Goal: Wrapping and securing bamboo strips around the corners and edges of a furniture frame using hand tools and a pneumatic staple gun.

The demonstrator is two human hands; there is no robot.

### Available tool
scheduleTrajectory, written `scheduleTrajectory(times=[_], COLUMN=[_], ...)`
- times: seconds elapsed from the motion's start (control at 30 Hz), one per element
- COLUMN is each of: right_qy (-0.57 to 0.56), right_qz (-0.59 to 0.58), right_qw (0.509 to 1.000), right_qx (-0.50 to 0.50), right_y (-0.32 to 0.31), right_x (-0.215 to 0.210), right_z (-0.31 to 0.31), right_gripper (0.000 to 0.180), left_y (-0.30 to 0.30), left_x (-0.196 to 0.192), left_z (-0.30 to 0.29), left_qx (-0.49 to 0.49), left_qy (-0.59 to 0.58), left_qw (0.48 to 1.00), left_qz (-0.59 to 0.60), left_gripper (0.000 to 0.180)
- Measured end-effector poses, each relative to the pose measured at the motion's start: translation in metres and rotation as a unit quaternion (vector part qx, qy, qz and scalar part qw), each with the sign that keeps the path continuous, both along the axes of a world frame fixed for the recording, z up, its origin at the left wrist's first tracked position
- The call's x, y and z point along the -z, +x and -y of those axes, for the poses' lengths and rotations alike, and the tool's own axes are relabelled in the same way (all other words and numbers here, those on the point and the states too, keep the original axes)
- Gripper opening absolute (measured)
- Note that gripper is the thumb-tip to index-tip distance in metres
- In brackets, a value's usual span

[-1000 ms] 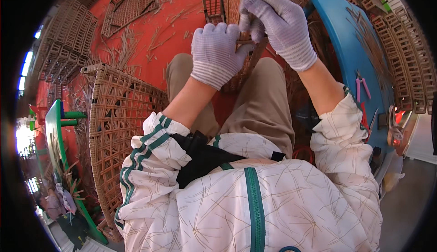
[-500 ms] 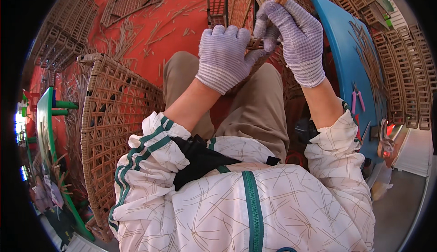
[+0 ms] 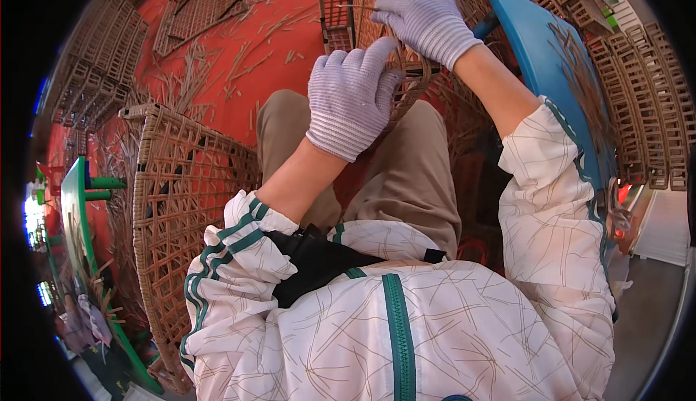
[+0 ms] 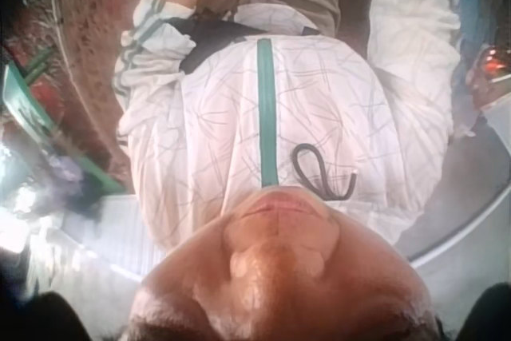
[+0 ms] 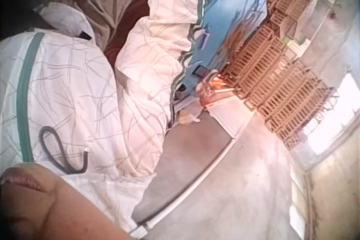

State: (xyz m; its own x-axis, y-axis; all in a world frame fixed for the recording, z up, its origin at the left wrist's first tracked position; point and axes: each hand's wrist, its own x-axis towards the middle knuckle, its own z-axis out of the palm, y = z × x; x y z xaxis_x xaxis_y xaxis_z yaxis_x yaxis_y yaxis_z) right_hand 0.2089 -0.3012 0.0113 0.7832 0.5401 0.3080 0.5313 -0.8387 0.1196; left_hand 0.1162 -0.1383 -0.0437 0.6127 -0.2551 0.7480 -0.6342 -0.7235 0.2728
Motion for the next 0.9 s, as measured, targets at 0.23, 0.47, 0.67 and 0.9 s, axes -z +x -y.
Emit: scheduleTrajectory(times=[0.23,0.47,0.67,0.9], right_qy=[-0.039,-0.142,0.202,0.291], right_qz=[0.175,0.007,0.214,0.175], right_qw=[0.978,0.990,0.955,0.935], right_qx=[-0.110,-0.023,-0.029,-0.103], right_y=[0.008,-0.014,-0.009,-0.100], right_x=[0.014,-0.010,0.010,0.027], right_z=[0.004,-0.010,0.013,0.047], right_gripper=[0.013,0.019,0.020,0.014], left_y=[-0.001,0.009,0.016,0.018], left_x=[-0.011,-0.023,-0.043,-0.048], left_z=[0.002,0.006,0.007,0.001], left_qx=[0.044,0.080,0.080,0.078], left_qy=[0.015,0.026,0.026,0.005], left_qw=[0.998,0.989,0.961,0.920], left_qz=[-0.042,-0.121,-0.263,-0.383], left_gripper=[0.027,0.021,0.027,0.034])
